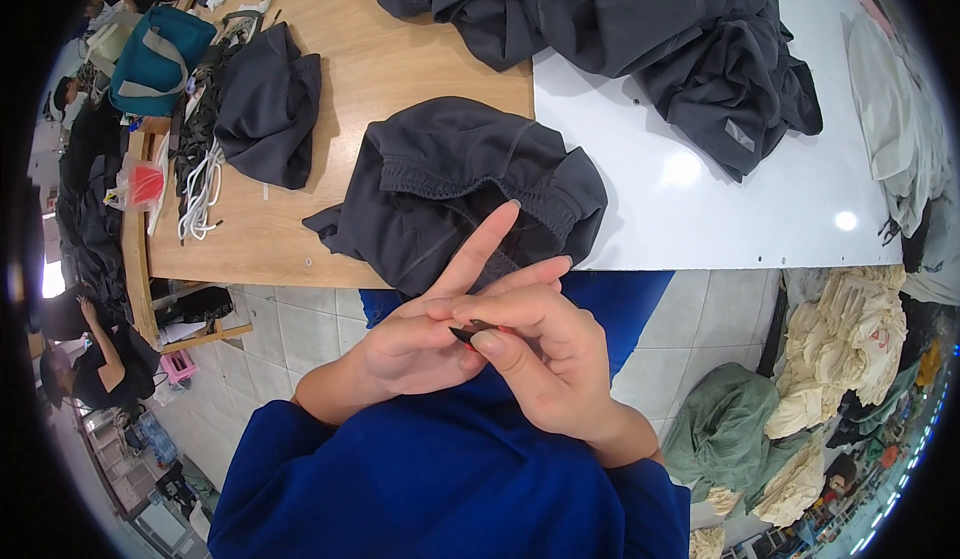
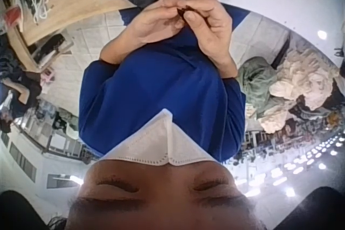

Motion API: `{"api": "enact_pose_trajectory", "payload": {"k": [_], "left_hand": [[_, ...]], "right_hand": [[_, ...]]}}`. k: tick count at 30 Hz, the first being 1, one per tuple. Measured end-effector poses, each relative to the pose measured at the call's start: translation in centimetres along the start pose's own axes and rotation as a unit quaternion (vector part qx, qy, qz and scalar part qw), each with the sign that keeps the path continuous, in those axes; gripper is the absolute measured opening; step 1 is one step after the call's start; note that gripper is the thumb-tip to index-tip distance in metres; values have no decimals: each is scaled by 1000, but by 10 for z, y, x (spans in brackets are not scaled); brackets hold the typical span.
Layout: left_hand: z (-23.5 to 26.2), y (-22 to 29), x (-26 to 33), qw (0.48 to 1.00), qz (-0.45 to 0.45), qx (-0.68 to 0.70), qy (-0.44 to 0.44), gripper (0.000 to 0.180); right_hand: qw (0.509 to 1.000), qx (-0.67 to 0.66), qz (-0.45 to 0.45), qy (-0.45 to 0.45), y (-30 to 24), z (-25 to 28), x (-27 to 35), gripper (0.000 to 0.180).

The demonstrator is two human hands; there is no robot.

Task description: Trimming excess threads from a dark grey garment using small scissors in a factory setting.

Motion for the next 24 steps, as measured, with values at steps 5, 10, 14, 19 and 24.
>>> {"api": "enact_pose_trajectory", "payload": {"k": [5,10,14,19,24], "left_hand": [[0,0,1,1000,3,2,4,90],[0,-2,1,1000,5,5,10,89],[2,-2,1,1000,5,-1,12,89],[2,-3,2,1000,11,-4,17,89],[8,-5,5,995,20,86,-39,81]], "right_hand": [[1000,20,9,2,0,1,1,16],[999,30,23,13,0,0,2,15],[1000,21,13,9,0,0,4,14],[1000,14,8,6,0,0,4,14],[997,-67,-29,8,5,-1,4,12]]}}
Point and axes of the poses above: each hand's wrist, its own x-axis away from the middle knuckle, its own z-axis out of the back of the hand, y = z × x, the point moved 5 cm from there along -x, towards the middle knuckle, and after that the axes turned 11 degrees about x, right-handed, at the moved point
